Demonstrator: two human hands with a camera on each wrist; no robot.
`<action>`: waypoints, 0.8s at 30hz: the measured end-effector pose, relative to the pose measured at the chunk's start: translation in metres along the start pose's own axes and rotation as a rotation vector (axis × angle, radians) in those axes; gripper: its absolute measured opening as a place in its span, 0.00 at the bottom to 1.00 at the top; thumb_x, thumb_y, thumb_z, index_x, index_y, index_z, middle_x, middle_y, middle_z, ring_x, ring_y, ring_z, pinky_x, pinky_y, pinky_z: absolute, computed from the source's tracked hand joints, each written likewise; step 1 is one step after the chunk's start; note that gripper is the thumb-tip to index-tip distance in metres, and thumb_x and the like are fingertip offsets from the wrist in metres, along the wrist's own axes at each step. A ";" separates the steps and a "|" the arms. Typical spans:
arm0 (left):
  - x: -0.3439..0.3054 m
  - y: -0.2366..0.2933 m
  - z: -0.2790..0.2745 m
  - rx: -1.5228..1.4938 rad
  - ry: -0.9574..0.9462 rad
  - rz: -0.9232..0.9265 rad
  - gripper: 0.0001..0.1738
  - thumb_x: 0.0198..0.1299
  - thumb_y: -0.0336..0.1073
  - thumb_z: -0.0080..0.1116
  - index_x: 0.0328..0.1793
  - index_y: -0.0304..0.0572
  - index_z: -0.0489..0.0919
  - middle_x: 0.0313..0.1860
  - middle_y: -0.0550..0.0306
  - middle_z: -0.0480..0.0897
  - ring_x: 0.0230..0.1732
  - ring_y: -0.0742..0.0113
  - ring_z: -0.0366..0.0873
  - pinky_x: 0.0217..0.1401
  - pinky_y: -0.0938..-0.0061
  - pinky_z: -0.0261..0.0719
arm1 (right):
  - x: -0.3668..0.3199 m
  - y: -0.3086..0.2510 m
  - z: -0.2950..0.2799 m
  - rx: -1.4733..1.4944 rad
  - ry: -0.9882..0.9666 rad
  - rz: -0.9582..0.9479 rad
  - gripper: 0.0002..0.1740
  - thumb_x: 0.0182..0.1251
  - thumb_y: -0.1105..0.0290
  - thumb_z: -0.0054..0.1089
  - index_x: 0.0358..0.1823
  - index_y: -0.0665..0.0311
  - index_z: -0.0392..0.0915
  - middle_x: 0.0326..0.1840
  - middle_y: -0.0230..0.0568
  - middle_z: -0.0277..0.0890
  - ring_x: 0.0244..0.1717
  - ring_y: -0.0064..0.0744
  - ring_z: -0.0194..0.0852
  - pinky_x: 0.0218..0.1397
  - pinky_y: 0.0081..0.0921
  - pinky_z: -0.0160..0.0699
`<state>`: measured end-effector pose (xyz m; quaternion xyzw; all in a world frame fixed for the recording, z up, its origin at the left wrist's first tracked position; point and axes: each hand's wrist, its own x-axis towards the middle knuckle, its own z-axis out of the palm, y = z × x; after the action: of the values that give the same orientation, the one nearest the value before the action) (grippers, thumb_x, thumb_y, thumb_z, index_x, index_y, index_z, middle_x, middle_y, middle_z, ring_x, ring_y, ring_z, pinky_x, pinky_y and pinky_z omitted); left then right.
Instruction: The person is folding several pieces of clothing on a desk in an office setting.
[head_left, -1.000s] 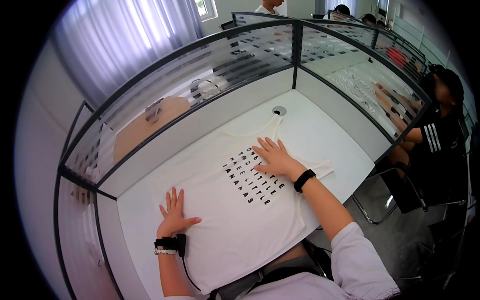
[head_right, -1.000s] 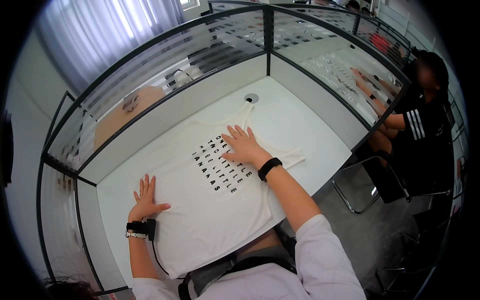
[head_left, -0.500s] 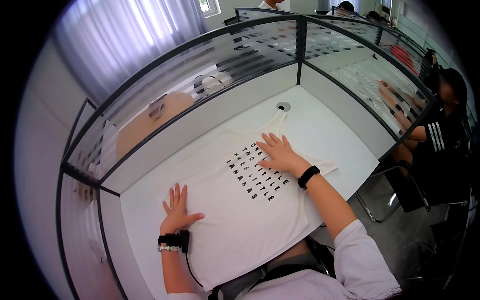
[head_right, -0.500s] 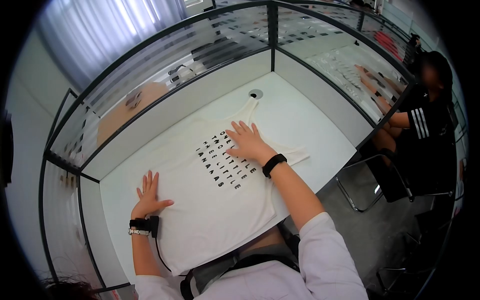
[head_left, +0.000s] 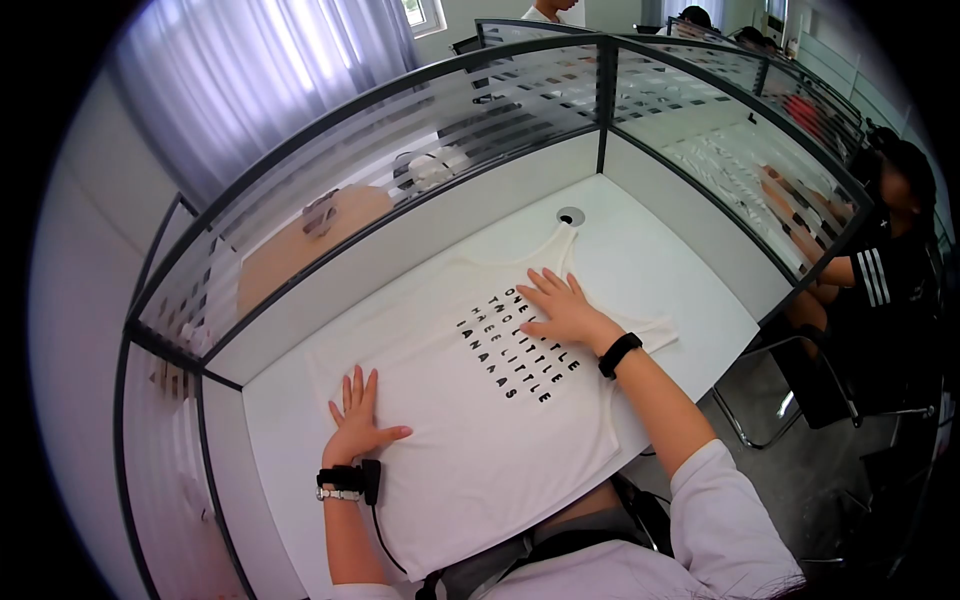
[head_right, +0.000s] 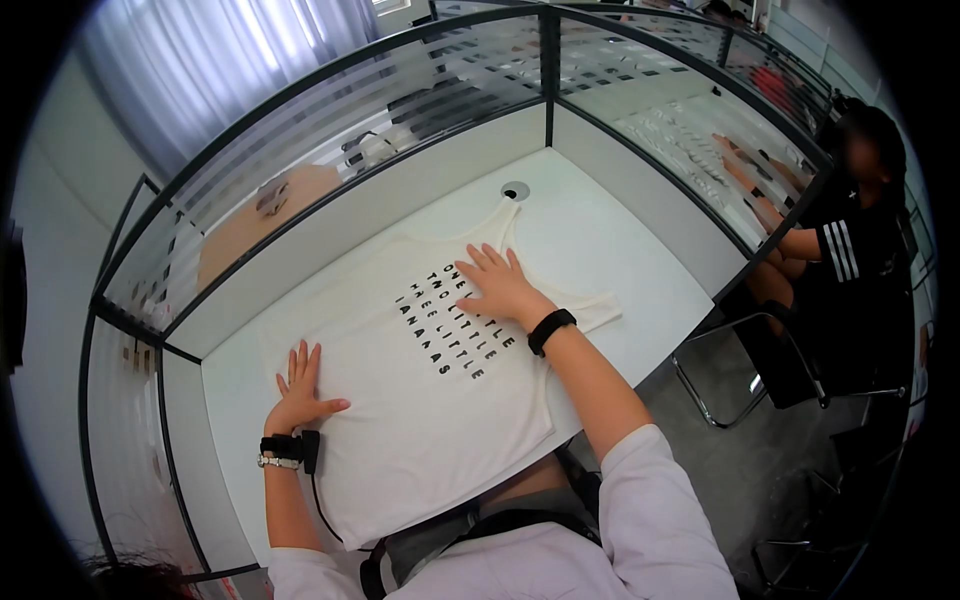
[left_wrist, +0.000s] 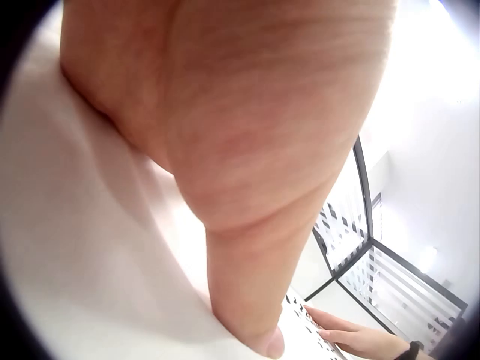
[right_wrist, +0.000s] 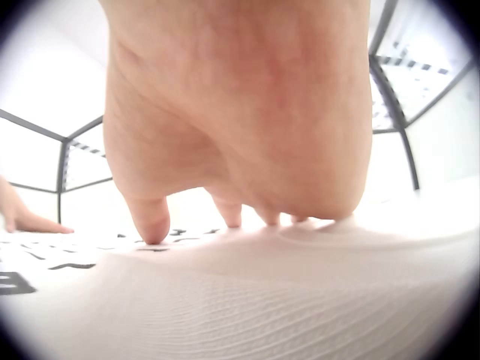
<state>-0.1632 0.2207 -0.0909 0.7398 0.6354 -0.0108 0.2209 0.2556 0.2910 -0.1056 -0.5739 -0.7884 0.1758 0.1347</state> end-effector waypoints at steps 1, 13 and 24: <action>0.001 -0.001 0.001 0.001 0.001 0.003 0.78 0.37 0.70 0.77 0.88 0.52 0.42 0.89 0.45 0.32 0.88 0.45 0.21 0.79 0.31 0.19 | 0.000 0.001 0.000 -0.001 0.003 0.001 0.45 0.66 0.40 0.58 0.81 0.51 0.60 0.88 0.47 0.42 0.89 0.48 0.29 0.86 0.55 0.24; 0.000 0.002 0.001 0.017 0.003 -0.020 0.77 0.37 0.68 0.78 0.88 0.52 0.42 0.89 0.46 0.32 0.88 0.45 0.21 0.80 0.33 0.19 | 0.000 0.002 0.002 0.029 0.008 -0.005 0.45 0.65 0.41 0.59 0.81 0.51 0.61 0.88 0.48 0.42 0.89 0.49 0.29 0.86 0.56 0.23; -0.001 0.001 0.001 0.024 0.000 -0.019 0.77 0.37 0.68 0.78 0.89 0.53 0.42 0.89 0.47 0.32 0.88 0.46 0.22 0.80 0.32 0.20 | 0.000 0.000 0.000 0.005 -0.002 -0.002 0.45 0.65 0.41 0.58 0.81 0.52 0.60 0.88 0.48 0.42 0.89 0.49 0.29 0.86 0.56 0.24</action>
<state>-0.1619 0.2193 -0.0907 0.7362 0.6424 -0.0208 0.2119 0.2559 0.2907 -0.1056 -0.5726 -0.7887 0.1781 0.1356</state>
